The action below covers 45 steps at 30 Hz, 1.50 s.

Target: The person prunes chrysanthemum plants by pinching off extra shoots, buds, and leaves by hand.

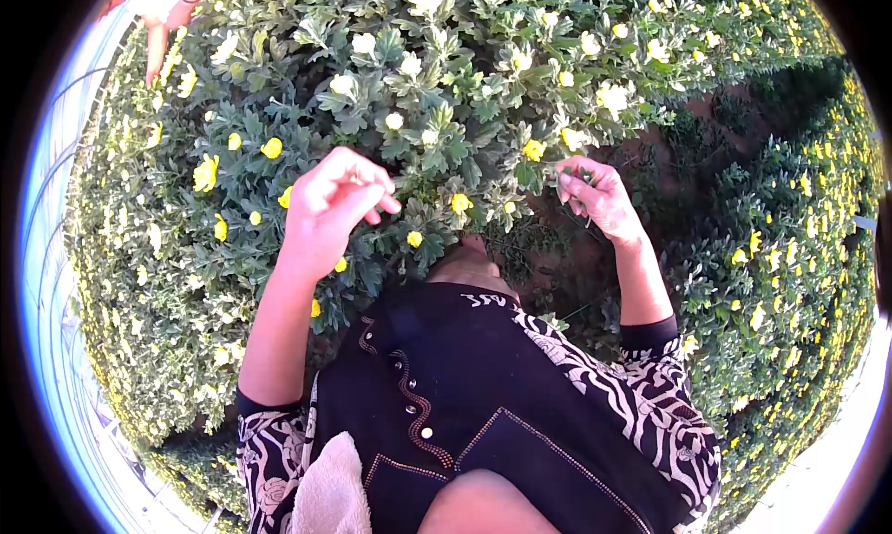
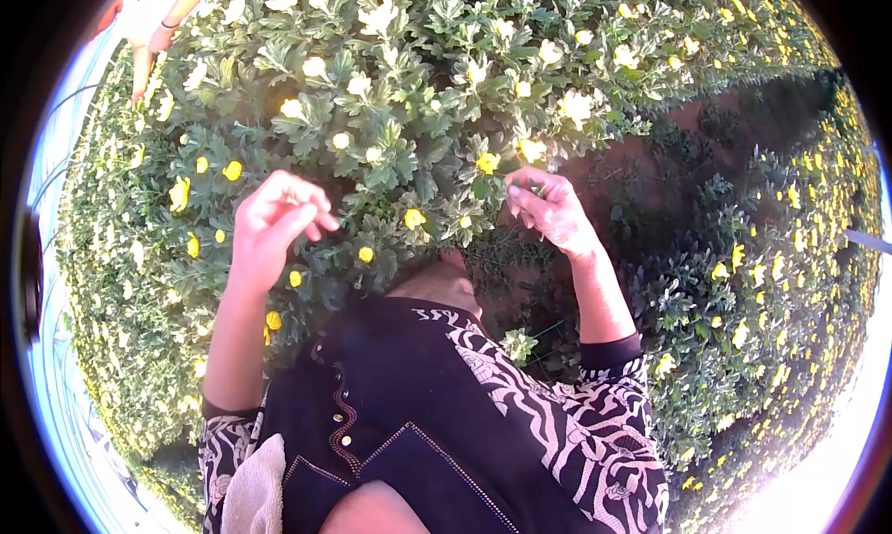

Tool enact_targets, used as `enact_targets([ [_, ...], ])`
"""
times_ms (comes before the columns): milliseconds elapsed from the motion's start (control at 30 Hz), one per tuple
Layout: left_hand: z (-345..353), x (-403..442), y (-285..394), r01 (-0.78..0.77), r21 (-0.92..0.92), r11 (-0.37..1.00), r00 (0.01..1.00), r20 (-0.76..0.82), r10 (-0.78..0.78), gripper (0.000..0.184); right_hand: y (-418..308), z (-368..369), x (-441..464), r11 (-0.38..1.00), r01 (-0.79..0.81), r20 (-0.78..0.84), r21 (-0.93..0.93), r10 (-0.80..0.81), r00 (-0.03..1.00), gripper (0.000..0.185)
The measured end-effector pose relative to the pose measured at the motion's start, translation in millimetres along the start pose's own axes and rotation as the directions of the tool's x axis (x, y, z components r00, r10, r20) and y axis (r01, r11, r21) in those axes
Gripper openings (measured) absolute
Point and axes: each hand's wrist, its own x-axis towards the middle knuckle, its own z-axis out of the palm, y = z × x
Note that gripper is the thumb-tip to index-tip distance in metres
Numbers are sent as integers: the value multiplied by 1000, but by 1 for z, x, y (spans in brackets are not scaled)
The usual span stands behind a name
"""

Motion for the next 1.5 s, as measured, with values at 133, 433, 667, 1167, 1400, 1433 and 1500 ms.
enact_targets([
  [133,-19,-75,-13,127,120,985,992,-2,-128,2,68,-3,-36,468,-39,-87,-883,-81,993,45],
  [433,-27,-185,-13,340,-61,938,888,-309,-342,17,149,-60,14,592,-300,-321,-748,73,944,30],
  [667,-23,-231,-63,431,-231,872,774,-402,-489,27,166,-65,63,585,-348,-408,-733,32,912,24],
  [1167,-32,-252,-142,407,-290,866,850,-226,-475,9,264,0,-75,560,-170,-8,-811,280,960,26],
  [1400,-80,-333,-183,364,-387,847,799,-339,-498,8,201,152,-57,477,14,160,-879,268,950,27],
  [1433,-90,-348,-188,372,-422,827,773,-352,-528,8,206,169,-46,467,27,165,-884,257,952,27],
  [1500,-105,-374,-199,354,-425,833,756,-394,-523,7,222,200,-25,691,108,325,-714,190,926,26],
])
